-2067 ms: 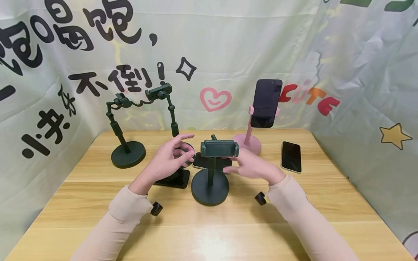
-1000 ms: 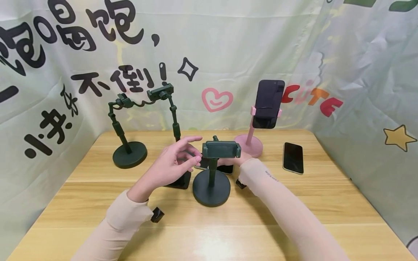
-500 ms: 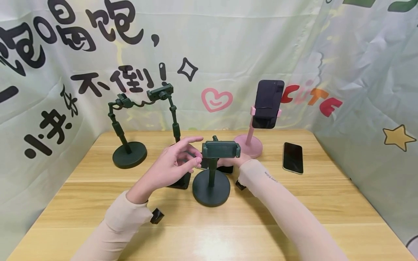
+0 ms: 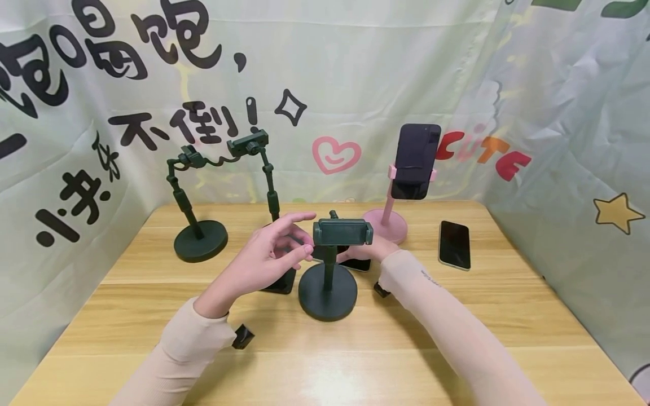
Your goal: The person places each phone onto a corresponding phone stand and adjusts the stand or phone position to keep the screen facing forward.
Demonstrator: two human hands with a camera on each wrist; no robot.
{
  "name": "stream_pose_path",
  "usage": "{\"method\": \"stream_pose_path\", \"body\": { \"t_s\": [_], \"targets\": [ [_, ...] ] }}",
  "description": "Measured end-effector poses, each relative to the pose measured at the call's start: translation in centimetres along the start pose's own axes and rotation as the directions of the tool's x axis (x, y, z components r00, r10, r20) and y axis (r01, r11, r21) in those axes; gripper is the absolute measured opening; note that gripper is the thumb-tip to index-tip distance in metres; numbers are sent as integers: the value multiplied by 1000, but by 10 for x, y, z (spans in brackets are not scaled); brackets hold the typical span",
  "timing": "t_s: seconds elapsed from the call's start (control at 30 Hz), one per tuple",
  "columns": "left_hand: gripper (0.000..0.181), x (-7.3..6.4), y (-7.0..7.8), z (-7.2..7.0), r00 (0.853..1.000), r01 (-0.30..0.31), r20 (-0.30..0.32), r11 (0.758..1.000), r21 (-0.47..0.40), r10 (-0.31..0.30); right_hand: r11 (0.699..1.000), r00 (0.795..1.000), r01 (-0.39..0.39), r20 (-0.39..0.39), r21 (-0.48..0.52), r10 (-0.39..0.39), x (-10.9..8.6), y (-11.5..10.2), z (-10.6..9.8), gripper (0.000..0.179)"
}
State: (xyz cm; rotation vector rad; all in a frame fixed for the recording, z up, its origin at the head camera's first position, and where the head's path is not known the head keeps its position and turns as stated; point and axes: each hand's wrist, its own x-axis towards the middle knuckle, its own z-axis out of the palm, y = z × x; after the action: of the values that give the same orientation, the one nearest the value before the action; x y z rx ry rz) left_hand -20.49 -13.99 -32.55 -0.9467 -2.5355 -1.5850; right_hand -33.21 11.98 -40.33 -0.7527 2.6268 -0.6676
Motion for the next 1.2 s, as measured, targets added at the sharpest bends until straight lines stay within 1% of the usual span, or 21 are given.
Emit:
{"method": "stream_pose_path", "body": {
  "t_s": [0.1,0.23,0.3,0.37,0.47,0.53,0.93,1.1,1.2],
  "targets": [
    [54,-1,2,-1,1000,-6,0,1000,-5,6,999,999,45,-12,6,-44,0,3,0,76],
    [53,-2,4,0,1000,-18,5,1000,-12,18,997,997,75,-21,34,-74,-4,4,0,83],
    [54,-2,5,0,1000,-22,8,1000,-13,22,997,998,63,-9,47,-63,-7,5,-1,86],
    [54,-2,5,1,1000,-27,10,1000,-13,27,998,999,31,14,61,-32,-10,5,-3,89],
    [54,-2,7,1,999,-31,10,999,-12,31,999,999,-13,45,52,11,-15,4,-5,94],
    [54,-2,7,1,999,-32,11,999,-13,33,999,998,-24,56,46,21,-17,4,-7,97],
    [55,-2,9,2,999,-36,10,999,-4,36,995,997,8,72,95,-15,-23,17,-9,104],
    [55,-2,9,2,999,-42,6,999,-6,42,995,998,-6,55,95,1,-27,21,-9,103],
    [55,-3,9,2,999,-40,6,999,-5,40,997,999,-16,33,77,14,-29,23,-10,100]
  ]
}}
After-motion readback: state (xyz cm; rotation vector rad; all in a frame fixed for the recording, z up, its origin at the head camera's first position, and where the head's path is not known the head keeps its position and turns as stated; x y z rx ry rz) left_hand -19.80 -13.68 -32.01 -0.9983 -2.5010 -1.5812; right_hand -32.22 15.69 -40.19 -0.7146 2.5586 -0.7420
